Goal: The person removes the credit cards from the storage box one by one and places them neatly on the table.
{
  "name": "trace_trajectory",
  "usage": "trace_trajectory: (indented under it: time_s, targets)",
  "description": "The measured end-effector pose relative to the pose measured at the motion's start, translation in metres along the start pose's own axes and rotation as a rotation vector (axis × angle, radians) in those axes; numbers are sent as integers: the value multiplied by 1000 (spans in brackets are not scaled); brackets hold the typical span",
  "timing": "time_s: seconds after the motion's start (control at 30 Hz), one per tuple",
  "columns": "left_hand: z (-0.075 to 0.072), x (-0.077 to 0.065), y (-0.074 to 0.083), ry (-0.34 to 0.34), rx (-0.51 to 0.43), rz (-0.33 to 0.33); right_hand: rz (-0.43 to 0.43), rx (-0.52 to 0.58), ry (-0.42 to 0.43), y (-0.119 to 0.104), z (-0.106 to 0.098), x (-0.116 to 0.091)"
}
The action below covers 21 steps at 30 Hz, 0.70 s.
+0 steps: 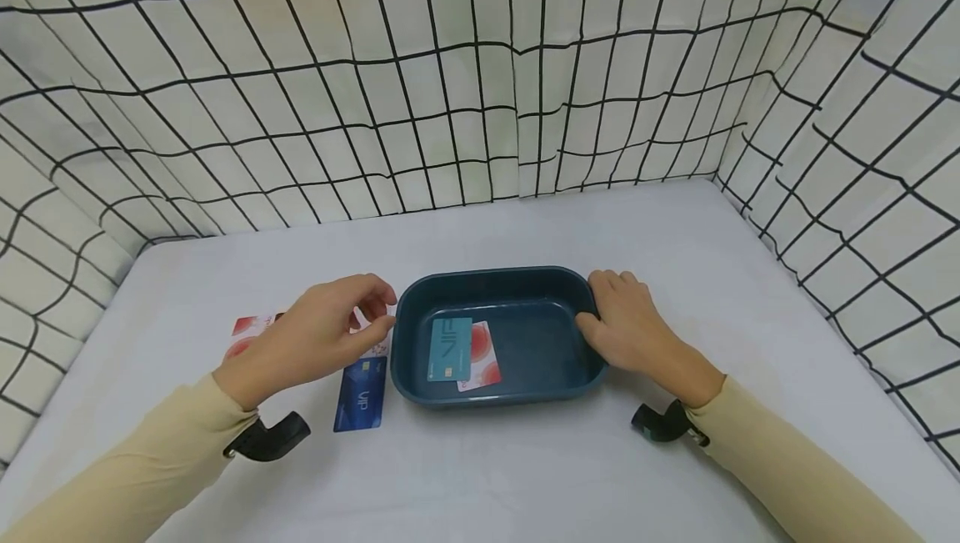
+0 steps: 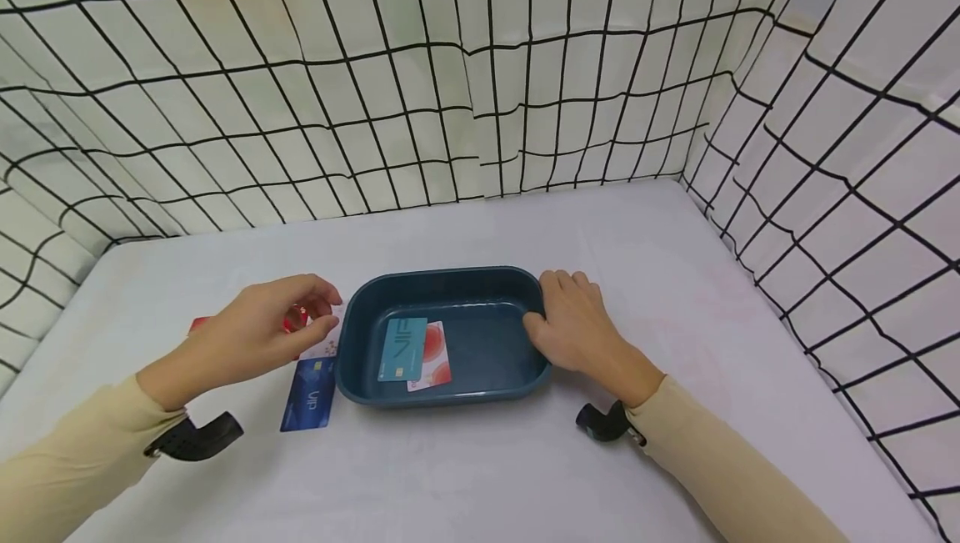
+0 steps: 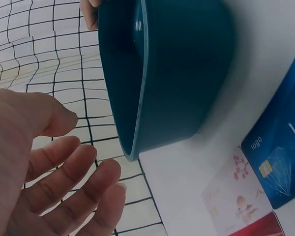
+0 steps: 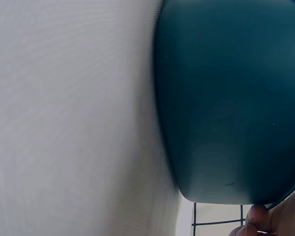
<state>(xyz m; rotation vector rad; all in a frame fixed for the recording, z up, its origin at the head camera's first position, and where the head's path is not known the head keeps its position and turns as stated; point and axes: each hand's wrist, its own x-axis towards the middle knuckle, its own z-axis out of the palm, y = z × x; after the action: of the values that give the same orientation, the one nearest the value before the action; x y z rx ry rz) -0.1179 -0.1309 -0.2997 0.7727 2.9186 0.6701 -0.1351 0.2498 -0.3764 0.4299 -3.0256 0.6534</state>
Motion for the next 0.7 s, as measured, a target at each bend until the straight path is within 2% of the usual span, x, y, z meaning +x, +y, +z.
trace_trajectory:
  time_s: [0.43, 0.7]
  targets:
    - [12, 19, 6, -27, -32, 69, -7, -5, 6, 2, 0, 2]
    - [28, 32, 9, -70, -69, 105, 4, 2, -5, 2, 0, 1]
